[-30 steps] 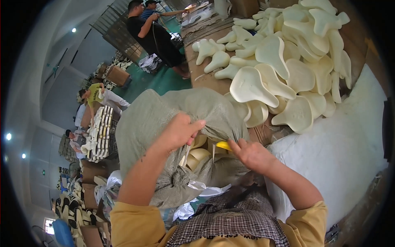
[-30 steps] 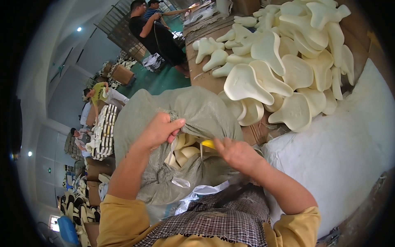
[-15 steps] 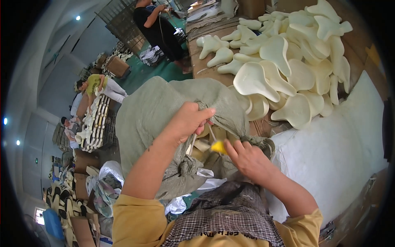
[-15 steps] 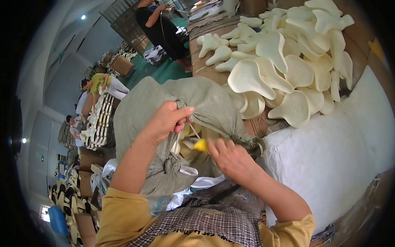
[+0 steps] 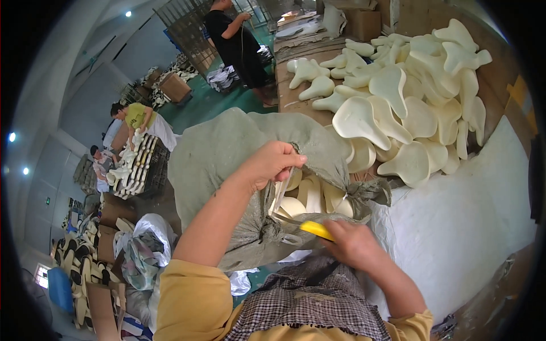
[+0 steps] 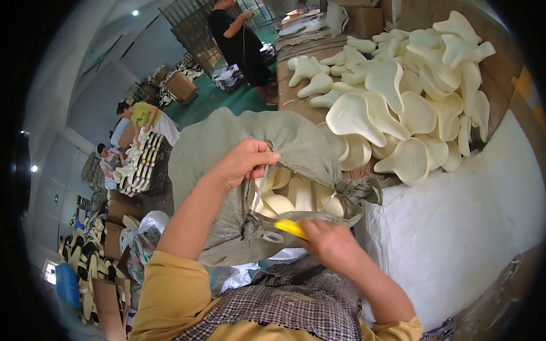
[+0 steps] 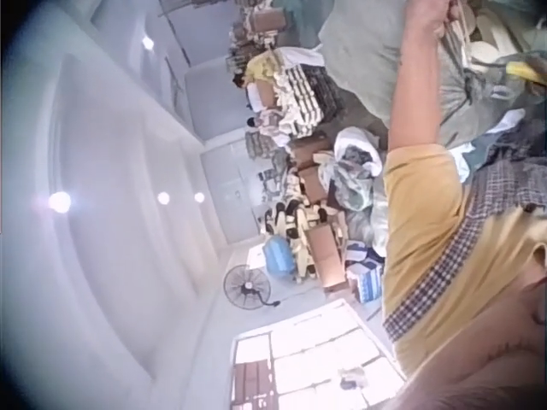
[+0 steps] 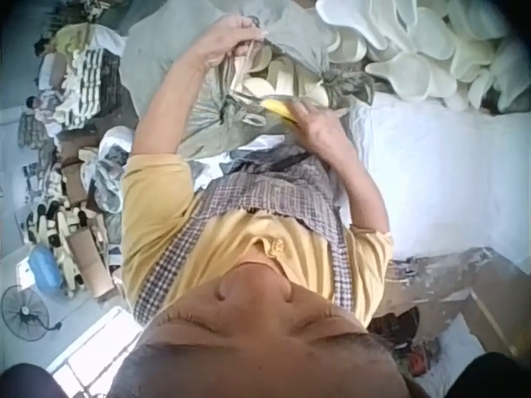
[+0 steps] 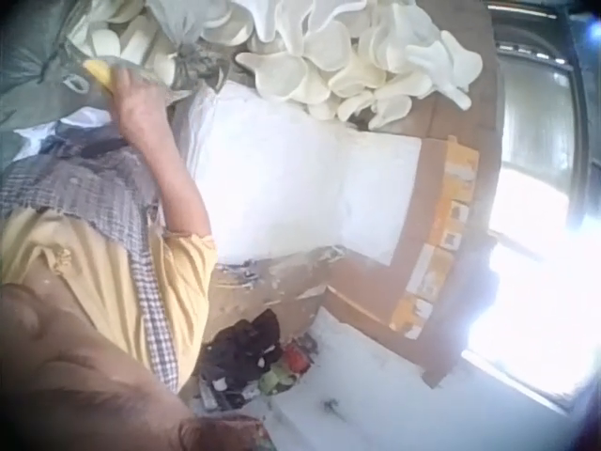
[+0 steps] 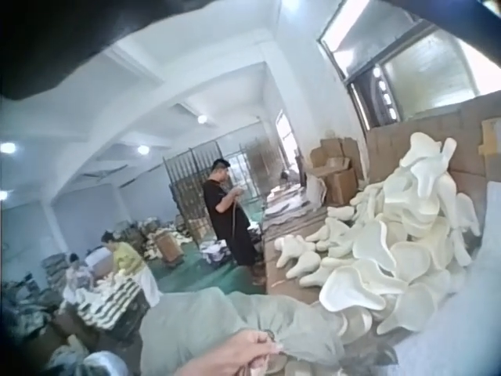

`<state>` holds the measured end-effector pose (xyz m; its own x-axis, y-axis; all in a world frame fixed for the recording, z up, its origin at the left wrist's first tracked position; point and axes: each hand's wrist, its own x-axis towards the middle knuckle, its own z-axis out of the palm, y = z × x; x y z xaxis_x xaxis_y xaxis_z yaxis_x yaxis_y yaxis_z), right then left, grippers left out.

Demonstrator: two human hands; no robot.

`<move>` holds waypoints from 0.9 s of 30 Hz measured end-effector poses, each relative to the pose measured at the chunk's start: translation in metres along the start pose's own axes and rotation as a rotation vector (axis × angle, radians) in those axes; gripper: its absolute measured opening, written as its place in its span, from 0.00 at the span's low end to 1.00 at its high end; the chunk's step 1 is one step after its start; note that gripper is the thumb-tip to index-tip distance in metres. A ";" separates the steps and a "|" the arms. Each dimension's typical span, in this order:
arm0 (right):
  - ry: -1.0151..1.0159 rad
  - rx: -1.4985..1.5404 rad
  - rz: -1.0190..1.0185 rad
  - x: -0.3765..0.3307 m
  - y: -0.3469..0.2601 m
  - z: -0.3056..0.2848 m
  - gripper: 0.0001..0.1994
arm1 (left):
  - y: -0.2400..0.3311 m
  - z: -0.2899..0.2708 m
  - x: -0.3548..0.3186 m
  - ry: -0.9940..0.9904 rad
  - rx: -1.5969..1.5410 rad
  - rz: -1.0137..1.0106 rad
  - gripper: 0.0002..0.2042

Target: Unpack foam cushions from a bag, arrange them on a workbench, and apply a spray coating.

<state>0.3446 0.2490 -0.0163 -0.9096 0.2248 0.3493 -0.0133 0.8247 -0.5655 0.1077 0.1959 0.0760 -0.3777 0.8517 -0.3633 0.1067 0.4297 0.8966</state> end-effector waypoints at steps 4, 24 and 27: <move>-0.052 -0.085 0.024 0.026 -0.003 0.045 0.15 | -0.002 0.000 -0.002 0.111 -0.092 0.050 0.09; 0.032 0.941 0.480 0.023 0.031 0.084 0.26 | -0.097 0.020 -0.157 0.785 0.365 0.455 0.31; 0.187 0.591 0.151 0.032 0.051 0.131 0.21 | -0.101 0.058 -0.174 0.465 0.545 0.033 0.17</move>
<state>0.2603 0.2306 -0.1313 -0.8324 0.4466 0.3281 -0.1662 0.3636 -0.9166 0.2155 0.0221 0.0344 -0.7062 0.7030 -0.0841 0.5231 0.5981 0.6072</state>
